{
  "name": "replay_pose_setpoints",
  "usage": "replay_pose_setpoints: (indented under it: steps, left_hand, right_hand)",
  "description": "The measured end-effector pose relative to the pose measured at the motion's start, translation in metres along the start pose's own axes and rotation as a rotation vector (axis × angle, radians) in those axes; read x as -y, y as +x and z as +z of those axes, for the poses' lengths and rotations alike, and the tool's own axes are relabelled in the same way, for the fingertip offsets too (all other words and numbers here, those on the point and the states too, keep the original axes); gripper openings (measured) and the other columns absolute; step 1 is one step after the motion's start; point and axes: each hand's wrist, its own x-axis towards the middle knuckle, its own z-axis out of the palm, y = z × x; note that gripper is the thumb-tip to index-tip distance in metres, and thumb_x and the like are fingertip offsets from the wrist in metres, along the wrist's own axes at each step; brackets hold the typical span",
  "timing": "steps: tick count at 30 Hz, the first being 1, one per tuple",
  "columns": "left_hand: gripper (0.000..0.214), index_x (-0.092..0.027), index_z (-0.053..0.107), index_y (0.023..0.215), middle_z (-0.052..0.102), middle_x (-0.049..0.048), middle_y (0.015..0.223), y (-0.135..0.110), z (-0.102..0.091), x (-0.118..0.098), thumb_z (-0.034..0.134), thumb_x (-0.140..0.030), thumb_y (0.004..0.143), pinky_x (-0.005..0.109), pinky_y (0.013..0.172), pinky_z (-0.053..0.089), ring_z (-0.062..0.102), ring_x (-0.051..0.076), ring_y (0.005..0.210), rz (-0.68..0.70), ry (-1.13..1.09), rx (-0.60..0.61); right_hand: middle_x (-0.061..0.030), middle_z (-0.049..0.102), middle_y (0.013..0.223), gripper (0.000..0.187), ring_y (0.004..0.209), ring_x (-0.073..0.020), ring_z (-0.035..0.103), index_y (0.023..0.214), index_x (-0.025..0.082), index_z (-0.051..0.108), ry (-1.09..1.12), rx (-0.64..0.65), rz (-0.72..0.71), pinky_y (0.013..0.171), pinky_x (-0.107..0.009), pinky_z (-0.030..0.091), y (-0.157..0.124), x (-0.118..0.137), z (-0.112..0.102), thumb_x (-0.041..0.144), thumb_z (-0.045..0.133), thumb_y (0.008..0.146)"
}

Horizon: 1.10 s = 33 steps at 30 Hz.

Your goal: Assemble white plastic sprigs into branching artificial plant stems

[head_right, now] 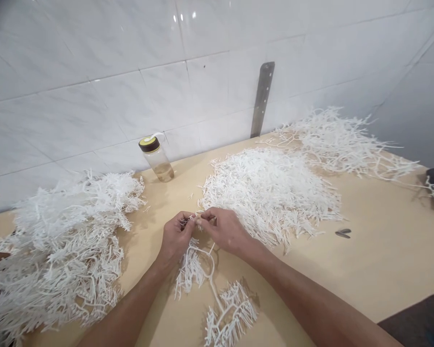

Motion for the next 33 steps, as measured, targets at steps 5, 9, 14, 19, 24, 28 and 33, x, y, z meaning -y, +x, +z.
replay_pose_setpoints:
  steps: [5, 9, 14, 19, 24, 28, 33]
  left_hand:
    - [0.024, -0.016, 0.067, 0.08, 0.066, 0.0008, 0.072, 0.001, 0.001, 0.002, 0.064, -0.039, 0.084, 0.023, 0.064, 0.044, 0.056, 0.013, 0.067, 0.006, -0.004, 0.035]
    - [0.022, -0.017, 0.065, 0.079, 0.064, -0.001, 0.07, 0.002, 0.001, 0.0, 0.063, -0.038, 0.084, 0.023, 0.064, 0.042, 0.054, 0.012, 0.066, 0.016, -0.005, 0.045]
    - [0.021, -0.018, 0.063, 0.08, 0.06, -0.0022, 0.068, 0.0, 0.001, -0.001, 0.059, -0.037, 0.086, 0.023, 0.061, 0.04, 0.05, 0.012, 0.062, 0.021, 0.067, 0.033]
    - [0.011, -0.019, 0.061, 0.084, 0.061, -0.0014, 0.069, -0.003, 0.001, 0.0, 0.052, -0.025, 0.088, 0.024, 0.063, 0.041, 0.052, 0.013, 0.062, 0.125, 0.192, 0.043]
    - [0.009, -0.02, 0.055, 0.084, 0.061, -0.001, 0.072, -0.005, 0.001, 0.001, 0.048, -0.022, 0.09, 0.025, 0.064, 0.041, 0.053, 0.014, 0.064, 0.174, 0.249, 0.077]
    - [0.008, -0.021, 0.051, 0.085, 0.058, -0.0011, 0.072, -0.007, 0.001, 0.002, 0.045, -0.018, 0.088, 0.025, 0.063, 0.04, 0.052, 0.014, 0.064, 0.2, 0.29, 0.054]
    - [0.007, -0.02, 0.051, 0.084, 0.047, -0.0046, 0.063, -0.004, -0.003, 0.003, 0.048, -0.024, 0.09, 0.024, 0.057, 0.034, 0.041, 0.012, 0.056, 0.178, 0.243, 0.022]
  right_hand:
    - [-0.0017, 0.072, 0.075, 0.016, 0.064, -0.015, 0.062, 0.084, 0.019, 0.073, 0.083, 0.058, 0.029, 0.058, -0.026, 0.046, 0.0, -0.006, 0.005, 0.03, 0.061, 0.083]
    - [-0.0018, 0.071, 0.072, 0.019, 0.06, -0.0145, 0.059, 0.084, 0.018, 0.073, 0.076, 0.047, 0.044, 0.055, -0.025, 0.043, 0.001, -0.007, 0.004, 0.033, 0.06, 0.083]
    - [0.0004, 0.067, 0.067, 0.016, 0.057, -0.013, 0.055, 0.083, 0.019, 0.072, -0.032, -0.007, -0.004, 0.054, -0.025, 0.04, -0.001, -0.006, 0.008, 0.026, 0.057, 0.083]
    - [0.0021, 0.061, 0.059, 0.018, 0.052, -0.0116, 0.049, 0.074, 0.019, 0.069, -0.182, -0.009, -0.104, 0.051, -0.024, 0.036, -0.003, -0.004, 0.011, 0.017, 0.053, 0.081]
    - [0.0006, 0.065, 0.064, 0.017, 0.055, -0.0127, 0.053, 0.074, 0.019, 0.068, -0.139, 0.016, -0.014, 0.053, -0.024, 0.038, -0.004, -0.002, 0.017, 0.019, 0.052, 0.081]
    - [-0.0002, 0.067, 0.067, 0.014, 0.059, -0.0139, 0.057, 0.076, 0.019, 0.066, -0.099, -0.045, 0.001, 0.055, -0.025, 0.041, -0.004, -0.003, 0.023, 0.021, 0.053, 0.081]
    - [-0.0013, 0.065, 0.064, 0.015, 0.053, -0.0147, 0.057, 0.074, 0.018, 0.062, 0.053, -0.142, 0.148, 0.05, -0.026, 0.043, -0.001, -0.006, 0.013, 0.03, 0.056, 0.082]
